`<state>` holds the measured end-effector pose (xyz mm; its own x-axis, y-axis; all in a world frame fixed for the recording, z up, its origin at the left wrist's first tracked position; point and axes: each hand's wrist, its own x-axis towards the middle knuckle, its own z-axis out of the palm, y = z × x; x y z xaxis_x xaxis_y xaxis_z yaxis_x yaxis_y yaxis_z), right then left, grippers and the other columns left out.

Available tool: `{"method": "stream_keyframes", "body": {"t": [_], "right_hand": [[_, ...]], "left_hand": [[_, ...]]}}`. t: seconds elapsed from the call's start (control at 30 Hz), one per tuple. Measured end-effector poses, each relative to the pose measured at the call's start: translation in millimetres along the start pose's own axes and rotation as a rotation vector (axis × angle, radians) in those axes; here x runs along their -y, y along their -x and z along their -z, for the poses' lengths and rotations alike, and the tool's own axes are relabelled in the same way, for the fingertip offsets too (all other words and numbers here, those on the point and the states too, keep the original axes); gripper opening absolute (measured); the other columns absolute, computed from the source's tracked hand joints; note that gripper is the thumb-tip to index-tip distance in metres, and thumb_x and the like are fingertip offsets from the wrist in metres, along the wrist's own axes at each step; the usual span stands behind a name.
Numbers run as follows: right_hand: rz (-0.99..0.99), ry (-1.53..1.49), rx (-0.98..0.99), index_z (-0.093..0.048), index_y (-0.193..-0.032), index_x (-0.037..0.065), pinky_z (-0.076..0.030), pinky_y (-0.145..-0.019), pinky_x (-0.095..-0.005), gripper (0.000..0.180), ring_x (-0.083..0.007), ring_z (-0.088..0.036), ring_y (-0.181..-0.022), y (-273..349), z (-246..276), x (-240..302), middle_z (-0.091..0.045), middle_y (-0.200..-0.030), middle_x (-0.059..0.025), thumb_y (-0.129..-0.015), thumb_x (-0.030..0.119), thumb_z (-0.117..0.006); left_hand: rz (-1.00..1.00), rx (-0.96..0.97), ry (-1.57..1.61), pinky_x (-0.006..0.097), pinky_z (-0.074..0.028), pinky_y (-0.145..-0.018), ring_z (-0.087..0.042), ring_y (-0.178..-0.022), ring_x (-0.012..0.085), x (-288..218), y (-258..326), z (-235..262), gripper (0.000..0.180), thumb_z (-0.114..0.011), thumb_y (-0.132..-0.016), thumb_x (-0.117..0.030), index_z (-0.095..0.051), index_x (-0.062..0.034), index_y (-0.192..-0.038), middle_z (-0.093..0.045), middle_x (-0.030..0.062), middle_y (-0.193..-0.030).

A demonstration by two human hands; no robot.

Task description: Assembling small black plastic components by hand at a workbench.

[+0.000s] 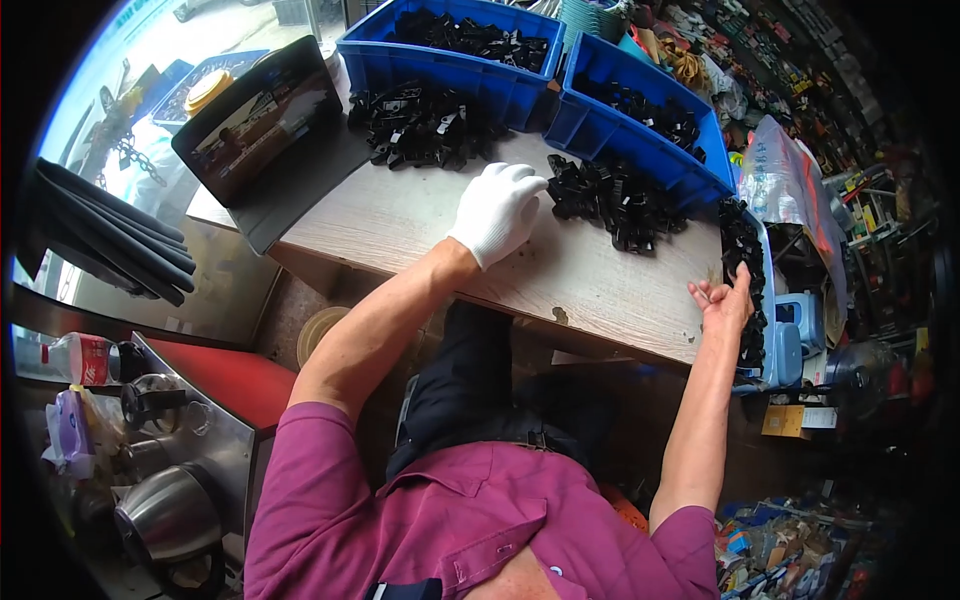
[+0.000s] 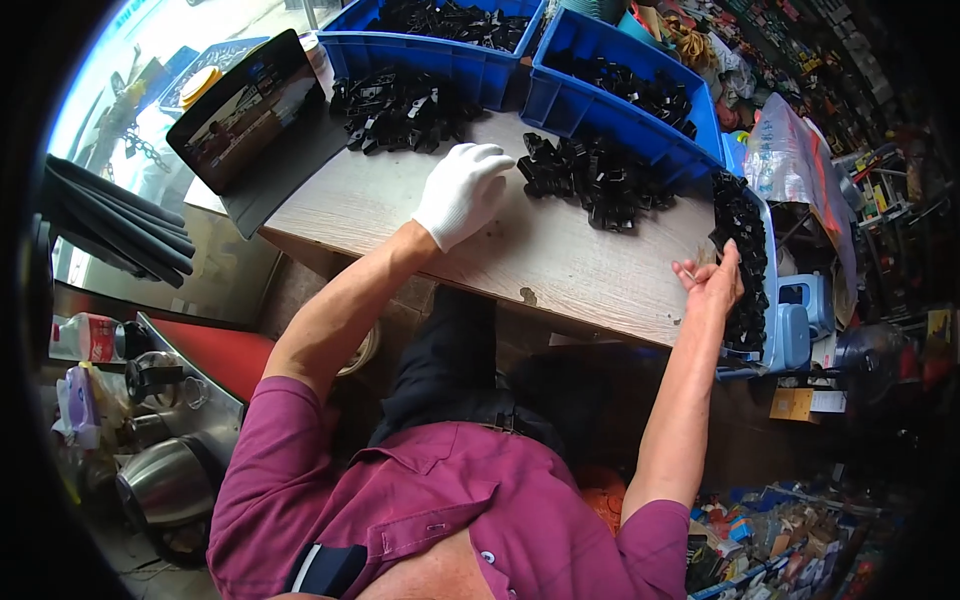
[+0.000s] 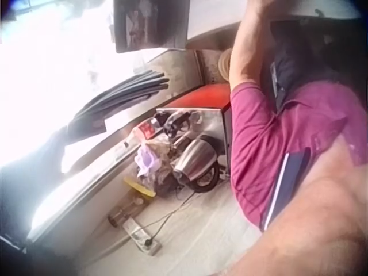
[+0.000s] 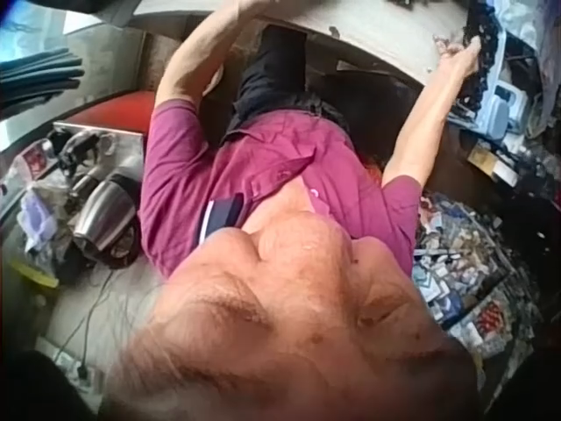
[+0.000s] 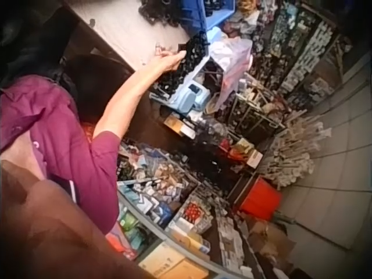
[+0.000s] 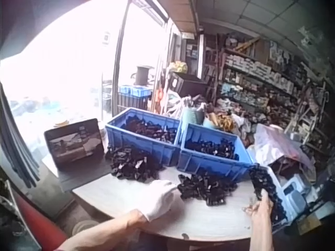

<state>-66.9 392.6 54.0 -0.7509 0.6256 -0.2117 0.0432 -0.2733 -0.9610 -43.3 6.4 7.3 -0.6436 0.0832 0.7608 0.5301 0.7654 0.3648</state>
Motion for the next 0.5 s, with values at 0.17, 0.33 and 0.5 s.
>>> {"method": "stream_keyframes", "body": {"t": [0.17, 0.33, 0.5], "right_hand": [[-0.011, 0.066, -0.051, -0.064, -0.101, 0.003, -0.063, -0.071, -0.0576, 0.034, -0.0274, -0.06, -0.053, -9.4, 20.3, -10.6, -0.045, -0.051, -0.0064, -0.089, 0.032, -0.078], [-0.022, 0.108, 0.24, -0.064, -0.102, 0.005, -0.063, -0.06, -0.0462, 0.018, -0.0226, -0.06, -0.046, 24.4, 0.1, -35.3, -0.049, -0.05, -0.0023, -0.09, 0.015, -0.075], [-0.065, 0.239, 0.499, -0.063, -0.107, 0.005, -0.063, -0.058, -0.0399, 0.024, -0.0148, -0.058, -0.043, 77.4, -52.2, -50.3, -0.051, -0.052, 0.0003, -0.089, 0.013, -0.077]], "left_hand": [[0.079, -0.21, -0.255, 0.043, -0.052, -0.086, -0.062, -0.099, 0.0337, 41.8, 16.3, 50.9, 0.028, -0.064, -0.081, 0.001, -0.071, -0.0082, -0.106, -0.07, 0.0098, -0.105], [0.187, -0.004, -0.596, 0.043, -0.053, -0.08, -0.06, -0.102, 0.0341, 67.8, 24.2, 72.5, 0.024, -0.068, -0.078, -0.008, -0.07, -0.0103, -0.102, -0.067, 0.0083, -0.102], [0.089, 0.081, -0.469, 0.042, -0.054, -0.084, -0.061, -0.102, 0.0346, 61.2, 33.5, 70.7, 0.026, -0.066, -0.08, -0.002, -0.07, -0.0071, -0.105, -0.067, 0.0097, -0.108]]}}
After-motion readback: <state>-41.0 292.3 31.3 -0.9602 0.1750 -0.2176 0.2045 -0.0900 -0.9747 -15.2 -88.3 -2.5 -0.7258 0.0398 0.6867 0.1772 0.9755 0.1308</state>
